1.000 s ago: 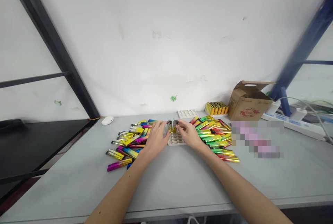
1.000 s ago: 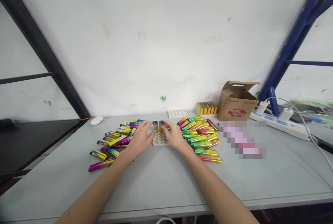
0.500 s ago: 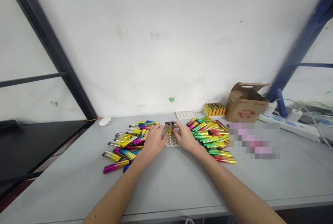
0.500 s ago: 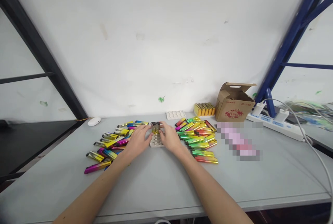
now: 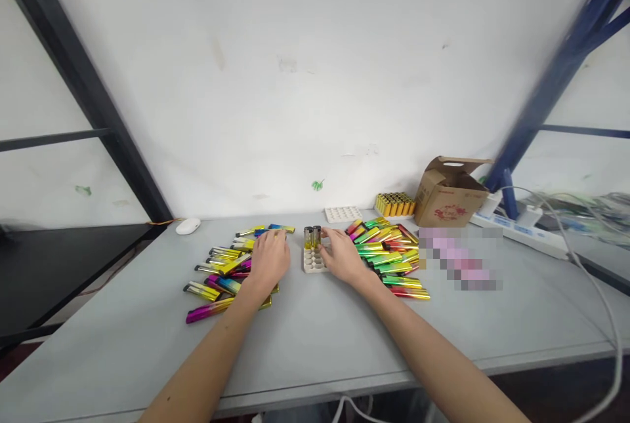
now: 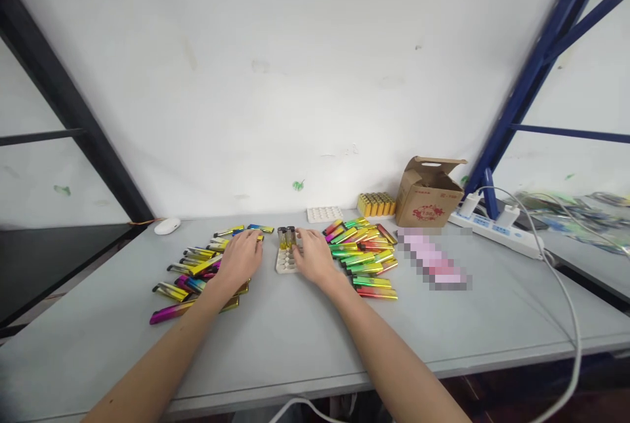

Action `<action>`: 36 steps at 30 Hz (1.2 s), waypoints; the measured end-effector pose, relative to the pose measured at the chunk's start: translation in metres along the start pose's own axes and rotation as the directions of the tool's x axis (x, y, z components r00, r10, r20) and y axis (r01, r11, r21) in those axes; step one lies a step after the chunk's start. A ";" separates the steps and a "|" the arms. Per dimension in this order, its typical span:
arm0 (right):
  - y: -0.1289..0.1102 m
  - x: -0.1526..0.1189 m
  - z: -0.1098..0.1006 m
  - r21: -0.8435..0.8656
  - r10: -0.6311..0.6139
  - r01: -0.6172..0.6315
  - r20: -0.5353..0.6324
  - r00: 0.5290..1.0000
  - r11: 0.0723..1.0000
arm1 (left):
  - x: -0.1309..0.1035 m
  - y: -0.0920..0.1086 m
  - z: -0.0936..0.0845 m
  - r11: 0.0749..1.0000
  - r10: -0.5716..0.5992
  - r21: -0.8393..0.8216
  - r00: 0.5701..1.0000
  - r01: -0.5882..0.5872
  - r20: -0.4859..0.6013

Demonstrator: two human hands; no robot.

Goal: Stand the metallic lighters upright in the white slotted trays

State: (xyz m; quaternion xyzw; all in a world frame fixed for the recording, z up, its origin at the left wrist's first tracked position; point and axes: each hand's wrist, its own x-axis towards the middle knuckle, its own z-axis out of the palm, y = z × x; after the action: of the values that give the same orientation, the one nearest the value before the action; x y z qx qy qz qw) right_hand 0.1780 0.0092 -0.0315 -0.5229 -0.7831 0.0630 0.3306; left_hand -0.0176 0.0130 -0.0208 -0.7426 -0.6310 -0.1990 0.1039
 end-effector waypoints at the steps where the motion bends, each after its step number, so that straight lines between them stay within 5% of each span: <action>1: -0.001 0.000 0.000 -0.011 0.004 -0.004 0.007 1.000 1.000 | 0.000 -0.001 -0.001 1.000 -0.003 0.012 1.000 0.003 0.007; 16: -0.002 -0.002 -0.002 -0.156 -0.007 0.033 0.165 0.986 0.987 | -0.007 0.014 0.006 0.994 0.093 -0.063 0.991 -0.087 0.096; 22: -0.002 -0.002 -0.002 -0.165 -0.002 0.030 0.172 0.985 0.986 | -0.001 0.001 -0.013 0.988 -0.148 0.053 0.989 0.147 0.016; 26: -0.004 -0.002 -0.004 -0.159 -0.002 0.032 0.182 0.983 0.987 | 0.004 -0.011 -0.023 0.936 -0.338 0.159 0.926 0.313 0.167; 29: -0.004 -0.002 -0.003 -0.162 0.003 0.027 0.180 0.984 0.986 | 0.005 -0.015 -0.025 0.941 -0.330 0.167 0.907 0.294 0.263; 36: -0.001 -0.002 -0.002 -0.142 -0.003 0.031 0.190 0.982 0.989 | 0.008 -0.024 -0.023 0.948 -0.309 0.145 0.930 0.283 0.200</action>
State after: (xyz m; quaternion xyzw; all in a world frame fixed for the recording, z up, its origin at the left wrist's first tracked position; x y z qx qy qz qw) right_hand 0.1790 0.0067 -0.0303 -0.5303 -0.8180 0.0525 0.2165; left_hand -0.0434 0.0150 0.0008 -0.6491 -0.7537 -0.0928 0.0440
